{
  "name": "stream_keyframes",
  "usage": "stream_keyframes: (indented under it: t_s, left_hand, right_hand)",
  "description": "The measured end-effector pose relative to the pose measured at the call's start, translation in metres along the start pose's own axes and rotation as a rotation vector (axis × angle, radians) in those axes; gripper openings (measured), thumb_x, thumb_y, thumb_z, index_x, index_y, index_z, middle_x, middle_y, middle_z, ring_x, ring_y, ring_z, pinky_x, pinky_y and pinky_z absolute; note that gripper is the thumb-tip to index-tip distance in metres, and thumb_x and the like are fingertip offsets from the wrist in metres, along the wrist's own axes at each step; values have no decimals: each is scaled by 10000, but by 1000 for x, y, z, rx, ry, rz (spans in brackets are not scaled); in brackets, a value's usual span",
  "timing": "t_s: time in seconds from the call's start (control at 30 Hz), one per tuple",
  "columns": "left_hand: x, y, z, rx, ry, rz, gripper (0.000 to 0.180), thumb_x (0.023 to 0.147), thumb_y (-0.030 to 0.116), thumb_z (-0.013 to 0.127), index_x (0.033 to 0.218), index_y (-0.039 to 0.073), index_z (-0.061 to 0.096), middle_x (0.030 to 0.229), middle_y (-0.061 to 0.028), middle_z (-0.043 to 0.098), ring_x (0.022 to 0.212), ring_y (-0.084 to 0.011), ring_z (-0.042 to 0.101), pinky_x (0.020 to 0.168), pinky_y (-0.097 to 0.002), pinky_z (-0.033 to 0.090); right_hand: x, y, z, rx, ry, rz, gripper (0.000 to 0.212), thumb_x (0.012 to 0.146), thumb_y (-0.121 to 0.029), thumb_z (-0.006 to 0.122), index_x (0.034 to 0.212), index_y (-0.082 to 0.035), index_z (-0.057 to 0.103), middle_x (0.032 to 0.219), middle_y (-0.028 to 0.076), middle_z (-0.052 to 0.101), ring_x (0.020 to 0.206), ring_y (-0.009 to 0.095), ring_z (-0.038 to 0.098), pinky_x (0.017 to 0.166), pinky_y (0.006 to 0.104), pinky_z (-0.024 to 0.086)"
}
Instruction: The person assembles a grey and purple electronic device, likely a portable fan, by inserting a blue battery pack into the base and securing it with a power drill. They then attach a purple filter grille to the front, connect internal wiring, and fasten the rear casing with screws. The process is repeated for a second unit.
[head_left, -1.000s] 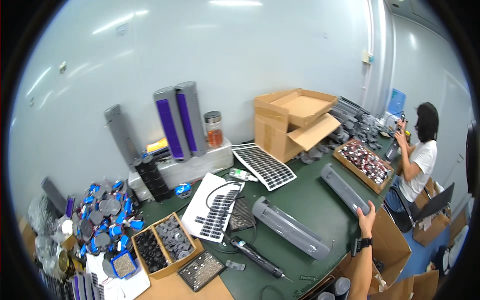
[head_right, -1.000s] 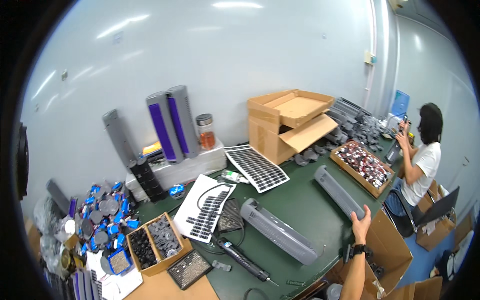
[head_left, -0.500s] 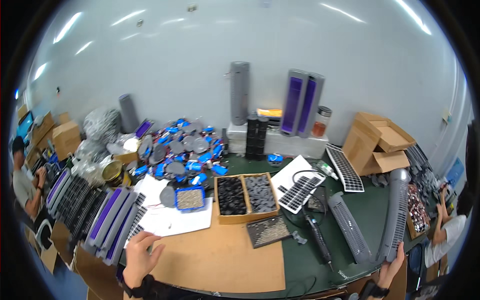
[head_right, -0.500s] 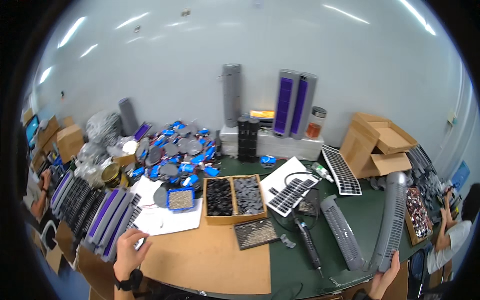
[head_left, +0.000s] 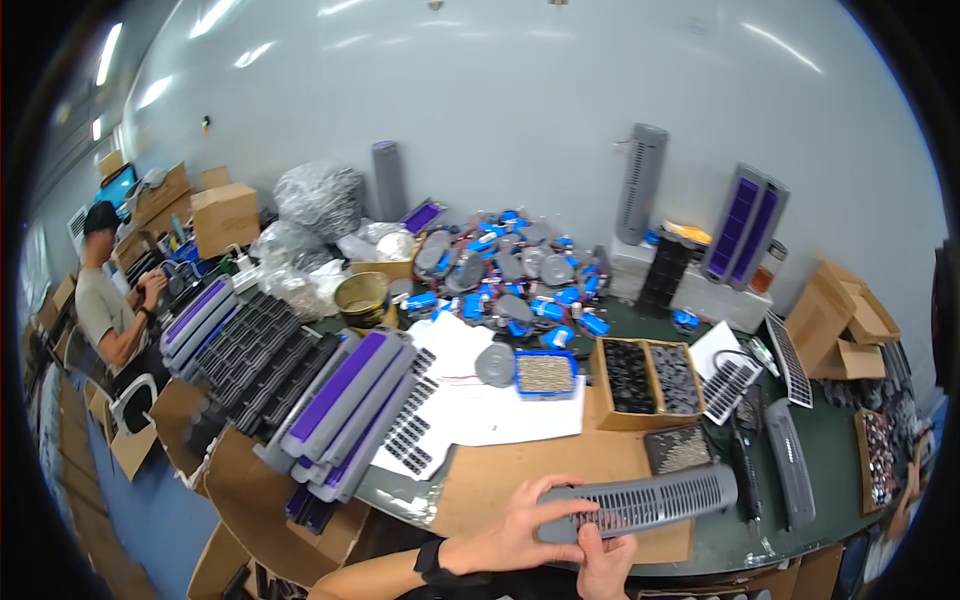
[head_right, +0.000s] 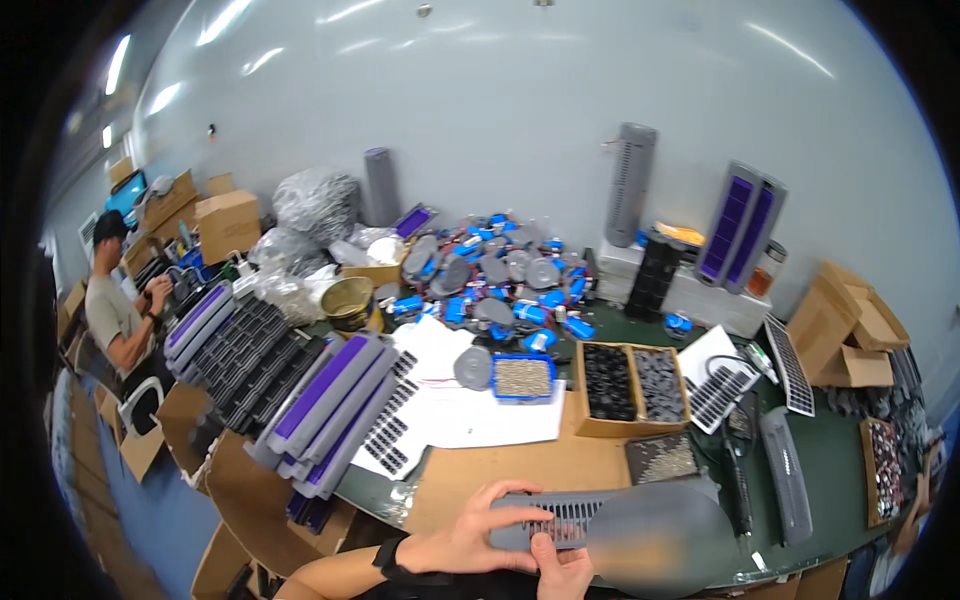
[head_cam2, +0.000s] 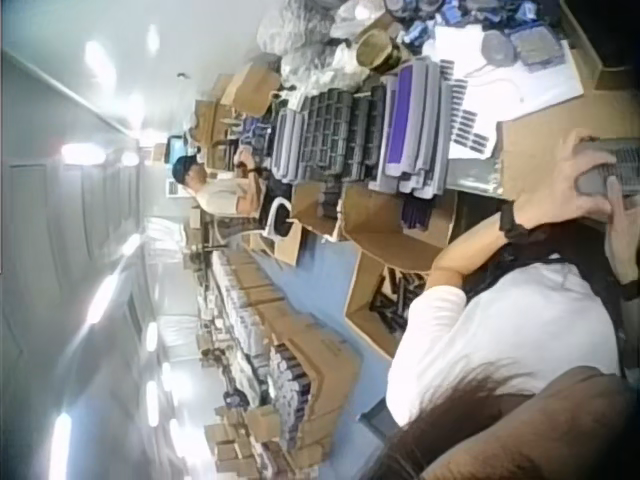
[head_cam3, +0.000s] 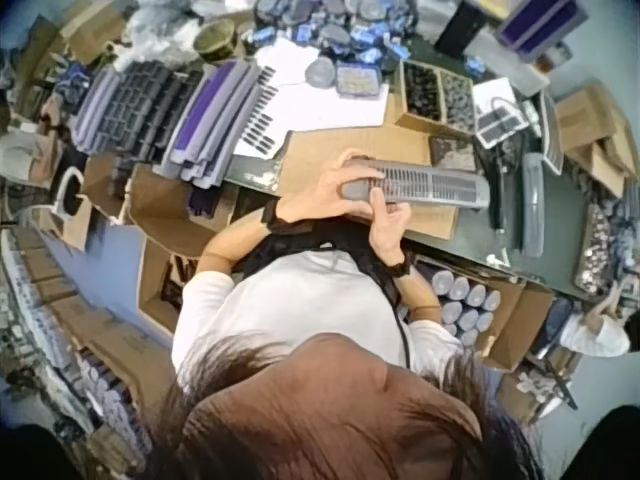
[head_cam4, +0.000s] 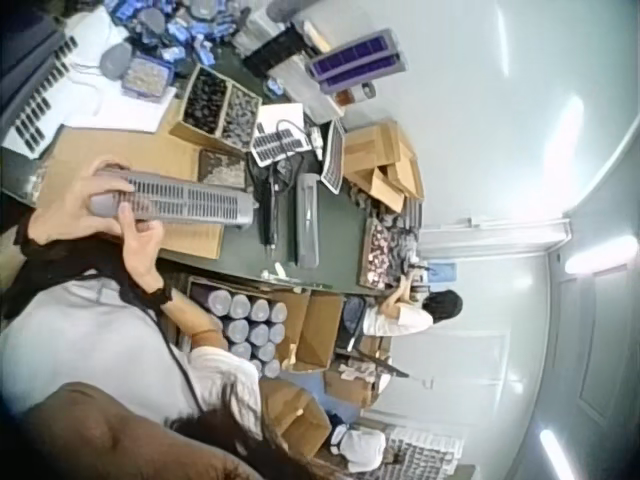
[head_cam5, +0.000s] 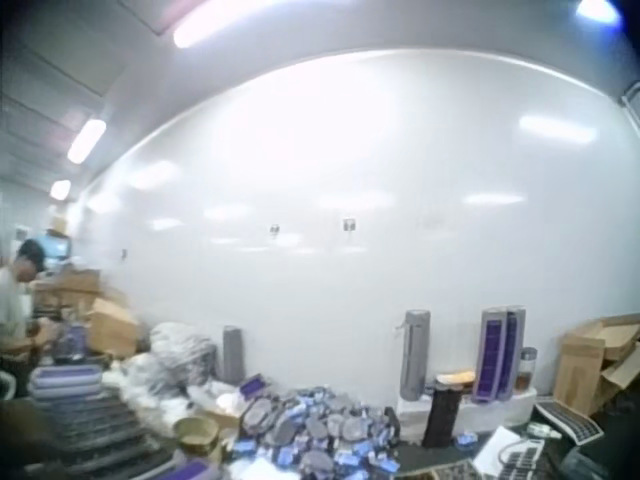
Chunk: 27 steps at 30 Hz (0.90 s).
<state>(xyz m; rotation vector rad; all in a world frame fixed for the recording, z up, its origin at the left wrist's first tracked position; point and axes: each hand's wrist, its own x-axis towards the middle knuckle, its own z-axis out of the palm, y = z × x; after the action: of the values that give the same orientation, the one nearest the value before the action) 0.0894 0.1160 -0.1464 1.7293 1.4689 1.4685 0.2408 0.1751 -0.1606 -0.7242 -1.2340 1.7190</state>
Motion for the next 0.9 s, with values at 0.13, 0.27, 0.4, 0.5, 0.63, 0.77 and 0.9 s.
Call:
stream_keyframes:
  t_s: [0.13, 0.27, 0.4, 0.5, 0.63, 0.77, 0.9]
  left_hand:
    - [-14, -53, -45, -256, -54, -128, 372, 747, 221, 860, 1051, 68, 709, 1258, -98, 556, 1208, -244, 514, 1027, -369, 408]
    - [-34, -85, -65, -290, 52, -386, 310, 778, 205, 830, 1021, 61, 703, 1156, -67, 606, 1098, -198, 574, 950, -326, 457]
    - [-43, -73, -105, 88, 332, -266, 277, 800, 194, 800, 1010, 45, 698, 1058, -84, 658, 1004, -212, 633, 908, -319, 486]
    - [-56, -28, -168, 423, 549, -186, 252, 727, 91, 809, 948, 55, 693, 1019, -96, 670, 979, -244, 638, 891, -358, 498]
    - [-99, -12, -253, 1098, 1005, -196, 263, 678, 49, 774, 920, 39, 672, 968, -125, 641, 922, -320, 608, 837, -406, 479]
    - [-174, -35, -314, 1648, 1168, -502, 494, 733, 149, 773, 1200, 80, 629, 1118, -144, 590, 1051, -368, 563, 915, -457, 440]
    - [-205, -36, -331, 1307, 1031, -803, 491, 744, 219, 788, 1190, 62, 654, 1060, -143, 595, 967, -343, 599, 847, -419, 487]
  right_hand:
    - [-4, 33, 28, 23, -199, 343, 331, 1007, -278, 567, 984, 36, 669, 872, 92, 716, 732, 148, 669, 681, 254, 527]
    - [11, 35, 48, -68, -463, 505, 350, 1026, -279, 527, 1216, 8, 593, 926, 109, 712, 751, 169, 686, 712, 262, 542]
    - [29, 8, 21, -273, -642, 221, 406, 937, -66, 646, 1317, 14, 527, 1122, 108, 652, 874, 169, 674, 810, 278, 534]
    - [48, -28, -16, -971, -504, -272, 579, 799, -61, 774, 1326, -31, 538, 1245, 157, 596, 1126, 298, 594, 966, 390, 475]
    - [56, -66, -55, -1650, -594, -266, 824, 628, -99, 877, 1368, -85, 514, 1381, 211, 495, 1302, 403, 439, 1088, 463, 371]
    - [58, -57, -93, -1471, -621, -141, 953, 559, -145, 914, 1401, -84, 473, 1402, 217, 482, 1291, 415, 450, 1092, 462, 372]
    - [55, -52, -95, -1311, -561, -50, 972, 553, -115, 914, 1410, -76, 457, 1411, 224, 476, 1304, 417, 440, 1098, 456, 369]
